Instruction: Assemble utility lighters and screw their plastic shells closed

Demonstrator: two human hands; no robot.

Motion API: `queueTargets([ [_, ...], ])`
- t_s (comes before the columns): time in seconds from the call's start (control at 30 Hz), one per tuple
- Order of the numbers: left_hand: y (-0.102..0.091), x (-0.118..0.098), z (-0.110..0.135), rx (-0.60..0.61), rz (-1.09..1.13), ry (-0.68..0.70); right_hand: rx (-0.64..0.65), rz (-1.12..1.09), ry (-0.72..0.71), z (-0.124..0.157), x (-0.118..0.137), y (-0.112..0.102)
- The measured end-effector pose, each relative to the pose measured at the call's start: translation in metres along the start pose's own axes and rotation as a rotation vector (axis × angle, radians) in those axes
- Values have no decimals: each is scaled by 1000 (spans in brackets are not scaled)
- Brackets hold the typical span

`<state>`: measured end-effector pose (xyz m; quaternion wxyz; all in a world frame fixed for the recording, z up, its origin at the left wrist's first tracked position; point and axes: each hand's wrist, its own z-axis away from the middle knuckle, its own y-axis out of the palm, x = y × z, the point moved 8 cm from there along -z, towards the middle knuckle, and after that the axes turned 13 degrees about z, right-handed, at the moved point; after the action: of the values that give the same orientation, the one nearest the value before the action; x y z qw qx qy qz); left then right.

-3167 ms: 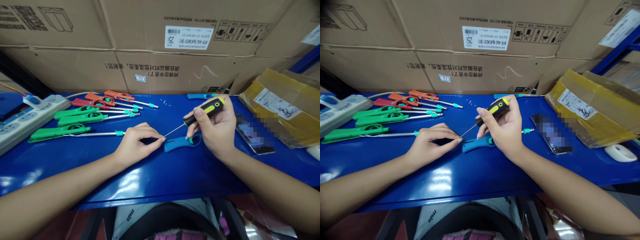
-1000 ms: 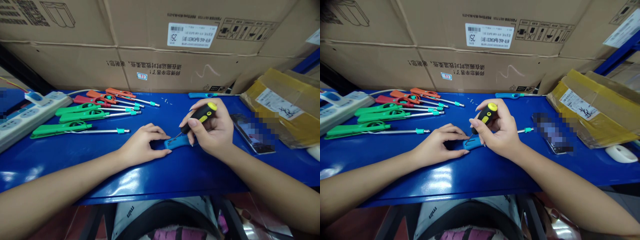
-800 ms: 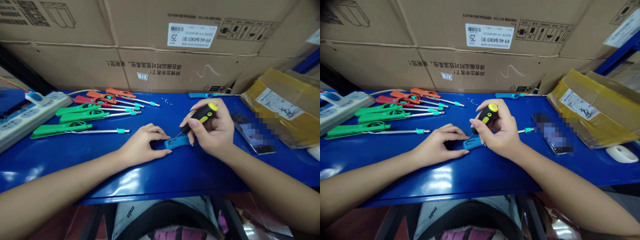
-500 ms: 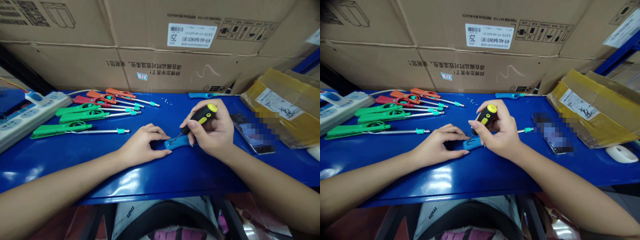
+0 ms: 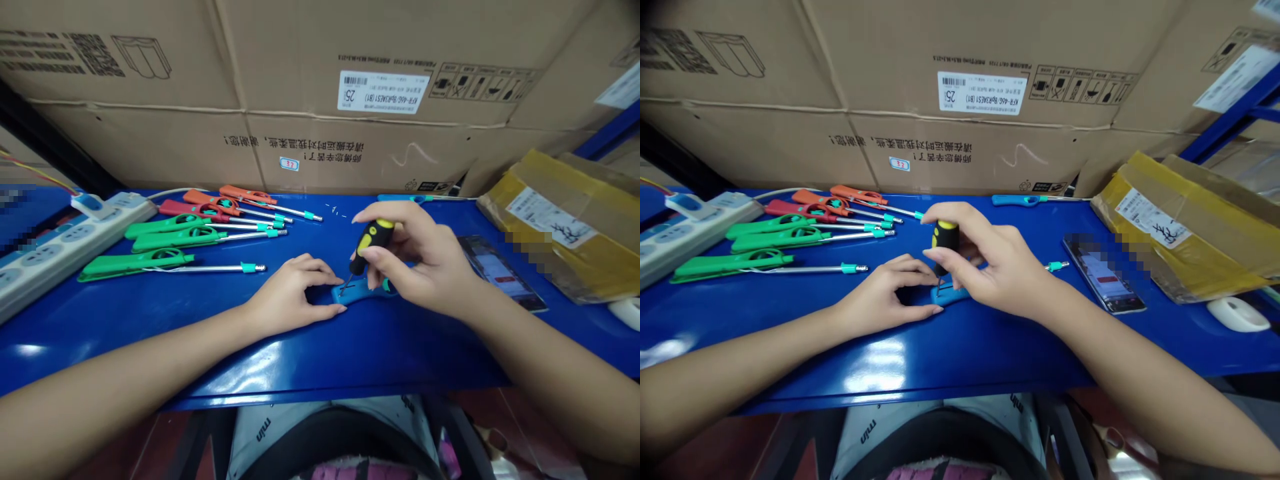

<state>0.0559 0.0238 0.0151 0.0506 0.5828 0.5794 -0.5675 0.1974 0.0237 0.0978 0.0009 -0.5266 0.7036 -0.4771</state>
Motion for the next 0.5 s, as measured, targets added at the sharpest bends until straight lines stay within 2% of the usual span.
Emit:
queueTargets([
  [0.1, 0, 0, 0, -3, -2, 4, -91, 301, -82, -13, 10, -14],
  [0.17, 0, 1, 0, 11, 4, -8, -87, 418, -127, -18, 16, -18],
  [0.3, 0, 1, 0, 16, 10, -17, 13, 364, -166, -19, 19, -14],
  [0.33, 0, 1, 0, 15, 10, -19, -12, 356, -176, -18, 19, -15],
  [0.43, 0, 1, 0, 15, 6, -22, -193, 405, -200, -13, 20, -22],
  [0.5, 0, 0, 0, 16, 6, -22, -239, 421, -198, -11, 17, -23],
])
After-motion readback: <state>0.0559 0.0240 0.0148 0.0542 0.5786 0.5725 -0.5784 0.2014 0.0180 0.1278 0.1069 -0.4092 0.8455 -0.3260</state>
